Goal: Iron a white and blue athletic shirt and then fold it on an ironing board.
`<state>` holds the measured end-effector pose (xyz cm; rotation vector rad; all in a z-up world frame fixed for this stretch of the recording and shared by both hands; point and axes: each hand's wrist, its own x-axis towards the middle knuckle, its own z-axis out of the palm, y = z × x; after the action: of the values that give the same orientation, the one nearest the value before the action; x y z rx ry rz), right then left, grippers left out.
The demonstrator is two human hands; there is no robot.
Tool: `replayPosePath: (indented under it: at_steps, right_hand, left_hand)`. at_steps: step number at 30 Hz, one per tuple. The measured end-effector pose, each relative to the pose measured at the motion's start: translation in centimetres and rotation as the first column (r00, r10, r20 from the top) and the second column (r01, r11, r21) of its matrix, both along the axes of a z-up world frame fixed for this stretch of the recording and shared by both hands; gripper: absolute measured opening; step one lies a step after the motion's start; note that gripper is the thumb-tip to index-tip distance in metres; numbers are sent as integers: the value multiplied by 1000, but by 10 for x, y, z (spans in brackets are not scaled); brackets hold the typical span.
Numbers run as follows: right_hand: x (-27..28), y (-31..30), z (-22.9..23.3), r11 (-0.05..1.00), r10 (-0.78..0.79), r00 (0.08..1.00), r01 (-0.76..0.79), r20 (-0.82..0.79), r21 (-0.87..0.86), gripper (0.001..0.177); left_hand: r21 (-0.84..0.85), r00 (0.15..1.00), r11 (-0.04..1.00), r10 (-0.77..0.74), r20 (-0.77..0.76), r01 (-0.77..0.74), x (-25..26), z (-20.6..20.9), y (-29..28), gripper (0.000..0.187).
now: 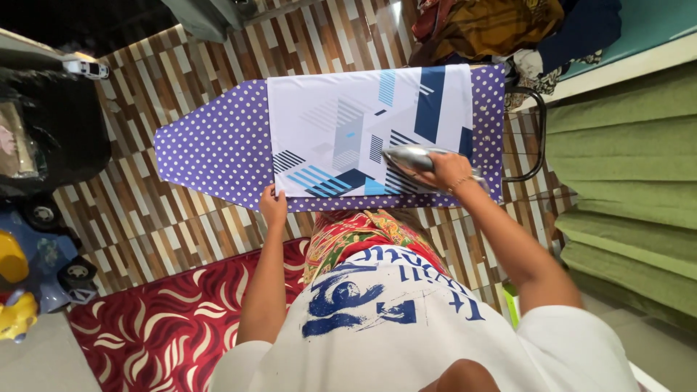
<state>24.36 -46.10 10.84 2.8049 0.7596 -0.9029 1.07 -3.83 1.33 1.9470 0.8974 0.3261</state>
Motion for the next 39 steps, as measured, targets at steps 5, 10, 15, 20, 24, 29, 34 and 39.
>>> replayPosePath:
  at_steps: [5,10,15,20,24,29,34,39]
  right_hand:
    - [-23,83,42,998,41,998,-38,-50,58,69]
    - [-33,89,63,997,75,995,-74,-58,26,77]
    - [20,-5,31,762,-631,775,618,8,194,52]
    - [32,-104,6,781,-621,713,528,326,333,64]
    - [79,-210,-35,562,-813,462,782,354,270,88]
    - [72,-221,0,678,-722,590,707,361,201,80]
    - [71,-222,-15,568,-817,563,749,124,340,77]
    - [48,-170,3,892,-421,507,381,752,242,66]
  left_hand:
    - [-179,991,979,78,-105,-96,-2,7,4,20]
    - [-170,988,977,115,-100,-131,-1,10,2,19]
    - [58,907,992,124,-402,-110,1,9,-2,26]
    - [451,906,891,144,-398,57,24,-2,-26,61]
    - [654,930,733,85,-357,184,42,23,-61,65]
    - [496,948,812,-214,-236,307,31,35,-77,54]
    - [474,903,770,-340,-262,427,16,43,-89,51]
    - [444,901,786,-348,-259,431,9,46,-98,49]
